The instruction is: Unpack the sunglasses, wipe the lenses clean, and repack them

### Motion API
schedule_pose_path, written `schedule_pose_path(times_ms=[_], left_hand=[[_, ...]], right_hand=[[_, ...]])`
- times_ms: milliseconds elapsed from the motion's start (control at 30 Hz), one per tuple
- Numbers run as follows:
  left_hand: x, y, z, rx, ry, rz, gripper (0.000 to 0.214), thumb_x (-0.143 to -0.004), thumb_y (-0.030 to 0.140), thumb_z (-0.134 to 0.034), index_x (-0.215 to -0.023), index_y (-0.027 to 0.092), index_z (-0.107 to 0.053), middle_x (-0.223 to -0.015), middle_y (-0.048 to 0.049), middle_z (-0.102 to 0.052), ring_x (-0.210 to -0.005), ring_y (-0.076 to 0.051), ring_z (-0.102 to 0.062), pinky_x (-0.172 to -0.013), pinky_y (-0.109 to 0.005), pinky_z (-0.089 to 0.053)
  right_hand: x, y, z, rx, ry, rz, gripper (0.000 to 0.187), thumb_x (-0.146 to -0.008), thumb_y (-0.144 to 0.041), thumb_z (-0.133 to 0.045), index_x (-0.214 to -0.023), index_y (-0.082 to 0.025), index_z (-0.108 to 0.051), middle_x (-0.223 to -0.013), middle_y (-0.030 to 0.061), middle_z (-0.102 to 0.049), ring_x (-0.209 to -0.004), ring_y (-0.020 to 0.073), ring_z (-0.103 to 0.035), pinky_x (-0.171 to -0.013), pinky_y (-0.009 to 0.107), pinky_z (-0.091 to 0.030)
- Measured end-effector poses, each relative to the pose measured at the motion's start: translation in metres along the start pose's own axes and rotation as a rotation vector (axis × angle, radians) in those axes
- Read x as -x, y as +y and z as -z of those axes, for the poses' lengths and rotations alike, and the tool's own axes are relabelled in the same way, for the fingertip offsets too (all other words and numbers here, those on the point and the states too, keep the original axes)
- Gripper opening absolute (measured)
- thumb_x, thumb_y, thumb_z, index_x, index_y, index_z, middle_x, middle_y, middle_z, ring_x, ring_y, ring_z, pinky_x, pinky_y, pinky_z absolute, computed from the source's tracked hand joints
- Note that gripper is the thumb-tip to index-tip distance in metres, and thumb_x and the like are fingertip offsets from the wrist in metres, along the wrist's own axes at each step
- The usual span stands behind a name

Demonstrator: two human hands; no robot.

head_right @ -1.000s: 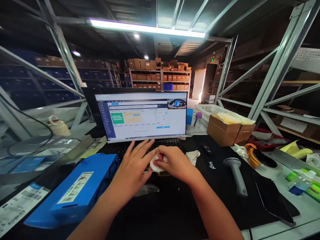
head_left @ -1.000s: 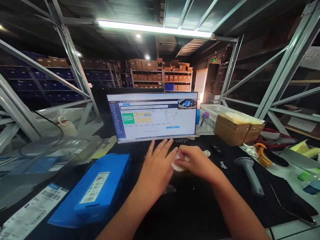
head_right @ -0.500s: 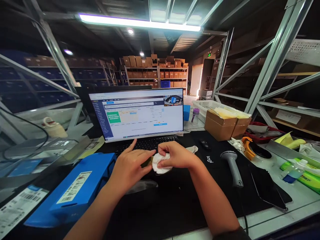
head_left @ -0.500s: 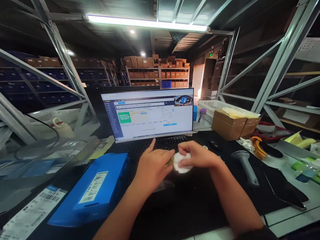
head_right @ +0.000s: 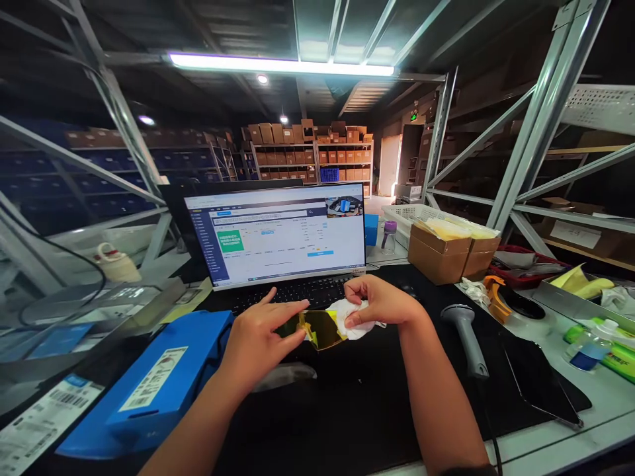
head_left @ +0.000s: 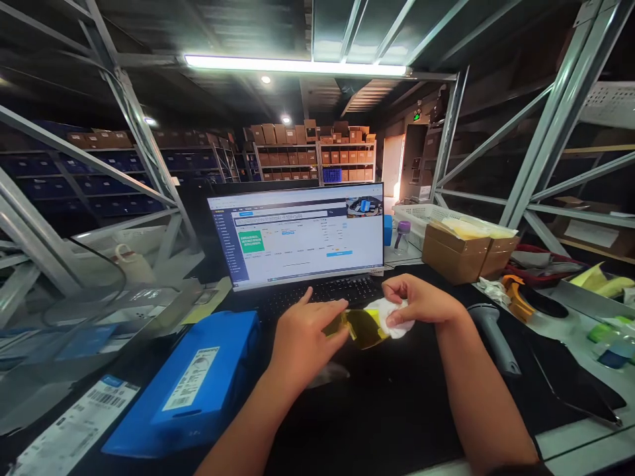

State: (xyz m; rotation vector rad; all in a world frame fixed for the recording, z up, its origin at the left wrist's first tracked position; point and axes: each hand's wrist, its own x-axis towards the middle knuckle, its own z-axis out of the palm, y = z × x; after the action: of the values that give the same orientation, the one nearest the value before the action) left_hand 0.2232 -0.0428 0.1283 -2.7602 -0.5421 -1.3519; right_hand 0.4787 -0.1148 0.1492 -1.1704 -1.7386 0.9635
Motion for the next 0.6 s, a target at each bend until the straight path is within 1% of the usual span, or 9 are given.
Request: schedule_pose_path(times_ms=[67, 100, 200, 267, 333, 367, 433, 533, 600], left_hand=[[0.001, -0.005, 0.001, 0.016, 0.057, 0.026, 0.029, -0.081, 0.023, -0.067, -0.109, 0.022, -0.073, -0.101, -0.0024, -0.078, -0.089, -0.021, -0.075, -0.107, -0.054, -0.048], [0.001, -0.008, 0.003, 0.016, 0.099, 0.061, 0.028, -0.081, 0.023, -0.066, -0.109, 0.022, -0.073, -0.102, -0.0025, -0.078, -0.092, -0.022, -0.074, -0.107, -0.053, -0.049], [0.002, -0.02, 0.008, 0.05, 0.229, 0.274, 0.03, -0.079, 0.022, -0.067, -0.108, 0.023, -0.074, -0.102, -0.0003, -0.078, -0.096, -0.025, -0.074, -0.094, -0.046, -0.06], [0.002, -0.024, 0.009, 0.098, 0.299, 0.41, 0.032, -0.077, 0.019, -0.067, -0.107, 0.025, -0.075, -0.099, 0.0017, -0.078, -0.089, -0.024, -0.075, -0.078, -0.038, -0.064], [0.002, -0.026, 0.007, 0.125, 0.352, 0.493, 0.032, -0.076, 0.02, -0.068, -0.106, 0.027, -0.075, -0.098, 0.0024, -0.078, -0.082, -0.023, -0.075, -0.071, -0.034, -0.064], [0.002, -0.025, 0.006, 0.128, 0.364, 0.528, 0.032, -0.076, 0.021, -0.068, -0.106, 0.027, -0.075, -0.098, 0.0024, -0.078, -0.081, -0.022, -0.075, -0.071, -0.033, -0.063], [0.001, -0.024, 0.002, 0.124, 0.357, 0.605, 0.031, -0.076, 0.023, -0.069, -0.106, 0.028, -0.076, -0.098, 0.0027, -0.078, -0.081, -0.021, -0.075, -0.075, -0.032, -0.062], [-0.001, -0.022, -0.005, 0.107, 0.323, 0.674, 0.031, -0.076, 0.025, -0.071, -0.106, 0.031, -0.076, -0.097, 0.0032, -0.078, -0.085, -0.022, -0.075, -0.081, -0.034, -0.061], [-0.001, -0.021, -0.009, 0.089, 0.322, 0.656, 0.03, -0.076, 0.026, -0.073, -0.106, 0.031, -0.076, -0.099, 0.0023, -0.078, -0.093, -0.025, -0.074, -0.088, -0.037, -0.059]], right_hand=[[0.004, 0.002, 0.008, -0.024, 0.053, -0.008, 0.05, -0.061, -0.032, -0.087, -0.062, -0.021, -0.038, -0.058, -0.008, -0.042, -0.052, 0.0066, -0.035, -0.045, 0.018, -0.026], [0.004, 0.003, 0.011, -0.053, 0.113, -0.008, 0.05, -0.06, -0.032, -0.087, -0.062, -0.021, -0.038, -0.058, -0.0081, -0.043, -0.051, 0.0063, -0.035, -0.045, 0.018, -0.025], [-0.007, 0.009, 0.011, -0.219, 0.433, 0.015, 0.052, -0.06, -0.036, -0.088, -0.063, -0.021, -0.038, -0.054, -0.0087, -0.044, -0.046, 0.0053, -0.034, -0.043, 0.018, -0.021], [-0.025, 0.013, -0.003, -0.386, 0.66, 0.073, 0.054, -0.058, -0.043, -0.089, -0.063, -0.021, -0.04, -0.051, -0.0088, -0.044, -0.043, 0.0054, -0.033, -0.041, 0.019, -0.019], [-0.044, 0.015, -0.029, -0.517, 0.768, 0.138, 0.056, -0.057, -0.054, -0.087, -0.065, -0.022, -0.042, -0.052, -0.008, -0.046, -0.043, 0.0062, -0.034, -0.039, 0.02, -0.021], [-0.052, 0.015, -0.045, -0.559, 0.784, 0.165, 0.056, -0.058, -0.059, -0.085, -0.067, -0.022, -0.044, -0.054, -0.0076, -0.047, -0.044, 0.0066, -0.034, -0.039, 0.02, -0.023], [-0.063, 0.012, -0.078, -0.635, 0.751, 0.182, 0.054, -0.063, -0.064, -0.08, -0.073, -0.022, -0.048, -0.057, -0.007, -0.049, -0.046, 0.0072, -0.036, -0.04, 0.02, -0.027], [-0.066, 0.006, -0.117, -0.812, 0.592, 0.181, 0.046, -0.07, -0.055, -0.081, -0.078, -0.022, -0.05, -0.066, -0.0048, -0.055, -0.052, 0.008, -0.043, -0.046, 0.02, -0.034], [-0.064, 0.003, -0.131, -0.828, 0.54, 0.192, 0.045, -0.07, -0.045, -0.084, -0.075, -0.021, -0.045, -0.068, -0.0047, -0.056, -0.054, 0.008, -0.046, -0.048, 0.019, -0.036]])
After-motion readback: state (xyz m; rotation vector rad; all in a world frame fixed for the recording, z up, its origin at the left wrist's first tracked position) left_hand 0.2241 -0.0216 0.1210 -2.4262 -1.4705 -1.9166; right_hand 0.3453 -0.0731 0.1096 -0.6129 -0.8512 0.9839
